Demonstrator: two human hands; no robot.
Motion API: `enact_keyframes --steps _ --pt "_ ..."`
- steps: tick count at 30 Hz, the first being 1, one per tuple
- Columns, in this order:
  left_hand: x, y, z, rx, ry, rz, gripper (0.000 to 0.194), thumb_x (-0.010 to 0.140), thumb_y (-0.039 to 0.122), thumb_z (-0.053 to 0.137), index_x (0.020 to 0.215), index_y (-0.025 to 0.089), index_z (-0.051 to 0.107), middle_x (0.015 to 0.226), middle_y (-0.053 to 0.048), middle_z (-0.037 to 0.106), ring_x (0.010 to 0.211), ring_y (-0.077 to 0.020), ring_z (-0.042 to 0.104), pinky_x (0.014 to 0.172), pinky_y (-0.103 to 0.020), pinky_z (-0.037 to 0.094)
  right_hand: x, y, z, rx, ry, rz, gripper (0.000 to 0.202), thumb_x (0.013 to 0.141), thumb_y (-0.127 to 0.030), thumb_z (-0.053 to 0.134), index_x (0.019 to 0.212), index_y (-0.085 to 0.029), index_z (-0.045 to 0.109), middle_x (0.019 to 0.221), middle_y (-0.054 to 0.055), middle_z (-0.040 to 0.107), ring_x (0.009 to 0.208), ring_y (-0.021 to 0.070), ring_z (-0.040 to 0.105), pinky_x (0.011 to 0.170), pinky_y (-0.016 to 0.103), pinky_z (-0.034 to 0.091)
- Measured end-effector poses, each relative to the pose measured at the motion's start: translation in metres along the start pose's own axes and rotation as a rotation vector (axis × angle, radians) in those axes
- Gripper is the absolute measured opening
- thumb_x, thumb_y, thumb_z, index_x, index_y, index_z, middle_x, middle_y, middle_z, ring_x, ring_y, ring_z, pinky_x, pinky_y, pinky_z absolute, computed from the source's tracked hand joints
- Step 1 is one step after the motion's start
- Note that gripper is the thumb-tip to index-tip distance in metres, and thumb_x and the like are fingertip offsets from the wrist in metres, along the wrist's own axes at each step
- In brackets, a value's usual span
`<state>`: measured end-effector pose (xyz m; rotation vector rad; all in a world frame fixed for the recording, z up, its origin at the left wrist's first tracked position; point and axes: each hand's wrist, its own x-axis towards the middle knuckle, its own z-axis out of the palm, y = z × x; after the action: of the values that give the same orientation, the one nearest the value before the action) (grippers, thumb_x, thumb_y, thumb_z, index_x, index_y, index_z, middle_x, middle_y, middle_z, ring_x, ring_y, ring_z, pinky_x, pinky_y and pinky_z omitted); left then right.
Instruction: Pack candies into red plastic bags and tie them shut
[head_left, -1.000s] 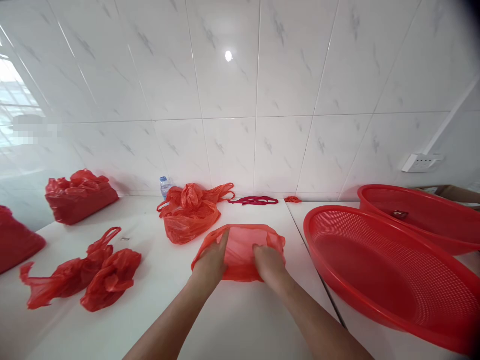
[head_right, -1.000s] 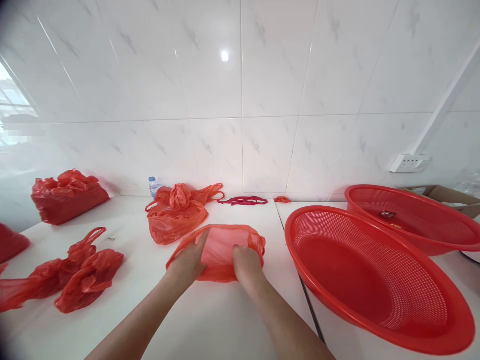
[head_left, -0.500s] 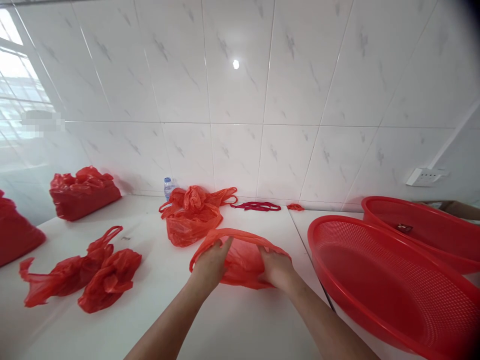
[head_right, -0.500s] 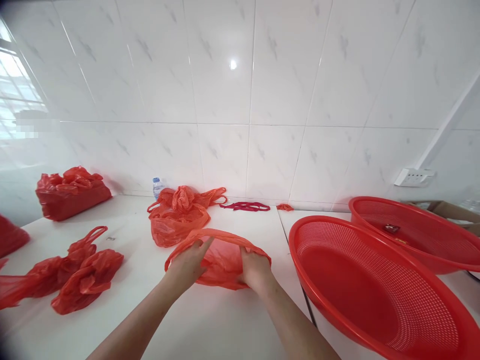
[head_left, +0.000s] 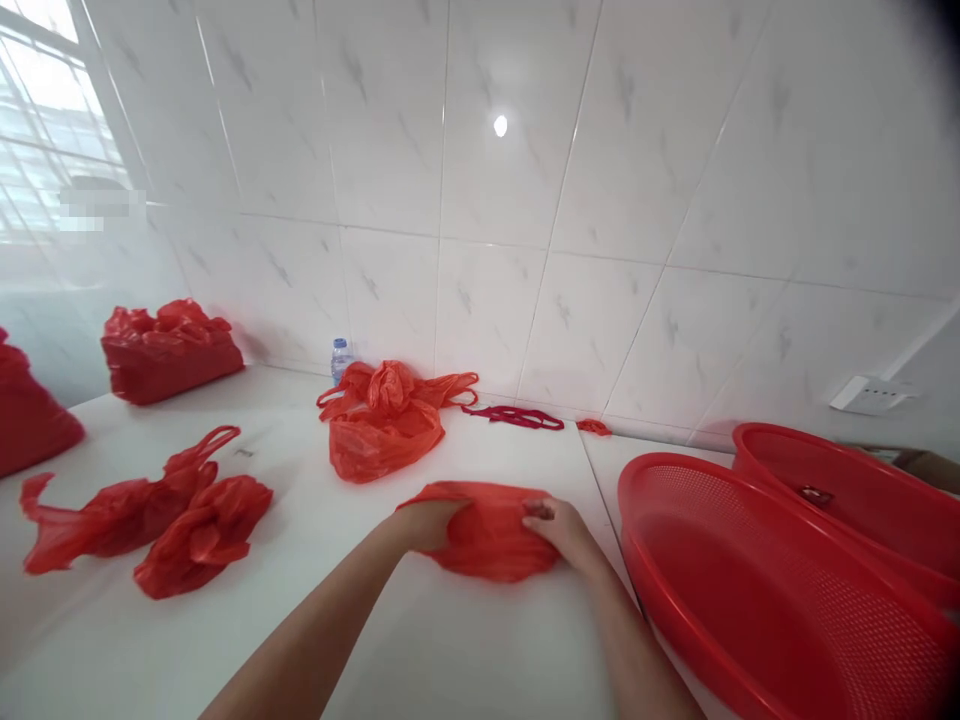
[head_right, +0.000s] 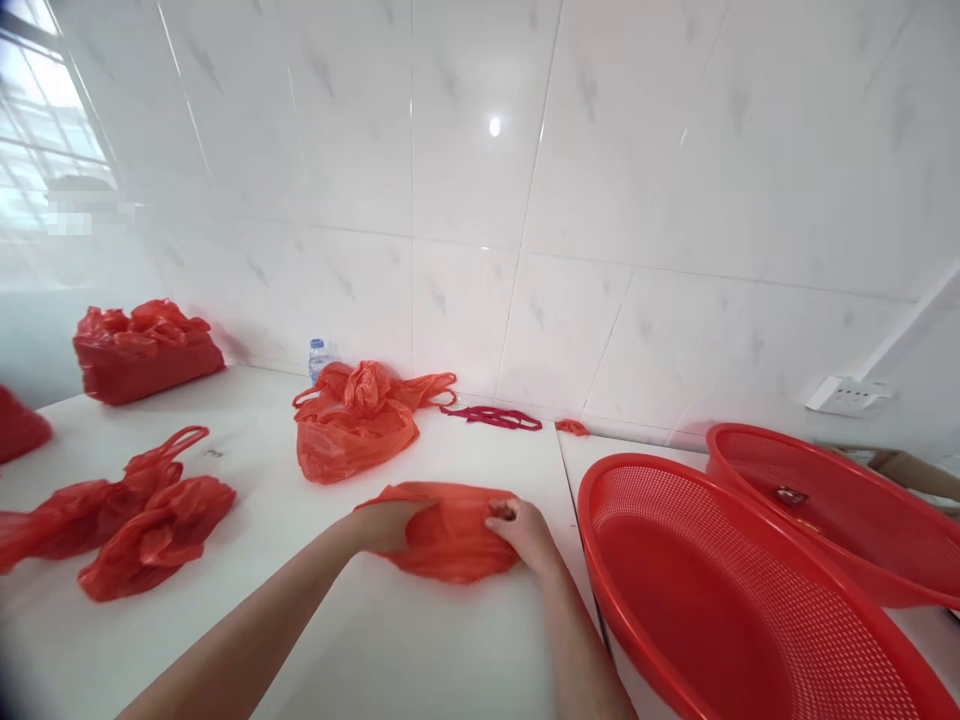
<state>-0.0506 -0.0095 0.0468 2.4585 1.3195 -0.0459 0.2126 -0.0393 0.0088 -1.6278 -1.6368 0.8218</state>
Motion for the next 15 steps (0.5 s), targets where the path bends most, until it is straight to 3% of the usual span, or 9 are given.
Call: enact_keyframes --steps 3,6,11,15 --pt "0.008 0.008 -0.006 -0.015 -0.050 -0.022 0.068 0.072 0.031 0.059 0.137 0.030 0.039 0.132 -0.005 0.054 0.111 -0.0260 0.056 0.088 -0.033 0.046 0.005 0.007 0.006 0.028 0.044 -0.034 0.035 0.073 -0.031 0.061 0.105 -0.016 0.064 0.103 0.007 0.069 0.092 0.0187 0.065 0.081 0.029 0.050" --pt "0.015 0.018 -0.008 -0.036 -0.027 -0.031 0.061 0.071 0.028 0.060 0.130 0.030 0.046 0.124 -0.004 0.060 0.105 -0.0241 0.059 0.085 -0.031 0.046 0.001 0.005 0.006 -0.015 0.104 -0.051 0.037 0.076 -0.024 0.057 0.112 -0.019 0.062 0.112 0.005 0.066 0.101 0.0184 0.061 0.090 0.032 0.046" --pt "0.008 0.036 -0.012 0.002 0.054 -0.041 0.055 0.070 0.013 0.057 0.123 0.023 0.052 0.119 -0.010 0.060 0.100 -0.0264 0.061 0.077 -0.033 0.049 -0.020 -0.014 -0.005 -0.281 0.220 -0.204 0.042 0.084 -0.011 0.039 0.119 -0.022 0.058 0.123 0.003 0.060 0.114 0.0176 0.053 0.098 0.035 0.041" --pt "0.003 0.048 -0.016 0.012 0.137 0.042 0.048 0.080 0.012 0.047 0.124 0.028 0.052 0.120 -0.006 0.059 0.109 -0.0215 0.056 0.085 -0.032 0.046 -0.037 -0.034 -0.003 -0.473 0.318 -0.369 0.035 0.089 -0.016 0.037 0.115 -0.019 0.061 0.117 0.007 0.062 0.111 0.0202 0.053 0.097 0.038 0.041"
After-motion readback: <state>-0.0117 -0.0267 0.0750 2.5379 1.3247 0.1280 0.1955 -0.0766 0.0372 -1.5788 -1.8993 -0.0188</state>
